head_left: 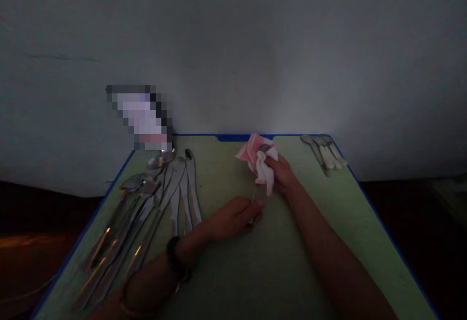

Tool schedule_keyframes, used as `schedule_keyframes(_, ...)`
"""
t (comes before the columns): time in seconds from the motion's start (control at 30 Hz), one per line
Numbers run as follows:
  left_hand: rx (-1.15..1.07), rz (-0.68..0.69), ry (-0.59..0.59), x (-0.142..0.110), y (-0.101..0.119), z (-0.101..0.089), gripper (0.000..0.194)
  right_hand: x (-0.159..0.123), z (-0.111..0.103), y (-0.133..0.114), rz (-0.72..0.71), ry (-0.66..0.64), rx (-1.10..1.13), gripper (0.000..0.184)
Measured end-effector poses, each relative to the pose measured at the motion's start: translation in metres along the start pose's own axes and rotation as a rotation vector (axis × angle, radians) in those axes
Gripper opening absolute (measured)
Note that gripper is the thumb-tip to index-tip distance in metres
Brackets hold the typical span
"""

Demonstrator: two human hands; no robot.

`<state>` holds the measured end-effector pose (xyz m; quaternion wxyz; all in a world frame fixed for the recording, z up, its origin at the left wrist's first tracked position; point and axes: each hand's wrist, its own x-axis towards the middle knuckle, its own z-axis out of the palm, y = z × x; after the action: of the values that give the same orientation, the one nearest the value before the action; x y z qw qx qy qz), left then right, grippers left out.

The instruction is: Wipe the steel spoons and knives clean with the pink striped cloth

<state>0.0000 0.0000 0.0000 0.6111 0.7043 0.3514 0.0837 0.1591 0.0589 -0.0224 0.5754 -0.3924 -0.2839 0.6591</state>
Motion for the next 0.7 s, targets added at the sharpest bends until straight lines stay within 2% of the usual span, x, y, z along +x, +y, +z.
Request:
schedule_keyframes(0.27,0.029,0.023,0.005,0.0,0.001,0.001,0.05,0.008,-0.003,0.006,-0.08,0.041,-0.009,0.026)
schedule_keyframes(0.5,0.097,0.067,-0.022,0.0,-0.001,0.002,0.05,0.012,-0.006,0.013,-0.177,0.167,-0.13,0.029)
schedule_keyframes(0.6,0.082,0.084,-0.014,0.001,-0.001,0.003,0.049,0.013,-0.006,0.014,-0.155,0.253,-0.163,0.032)
schedule_keyframes(0.7,0.046,0.06,0.004,0.002,-0.001,0.002,0.05,0.014,-0.005,0.011,-0.105,0.289,-0.054,0.032)
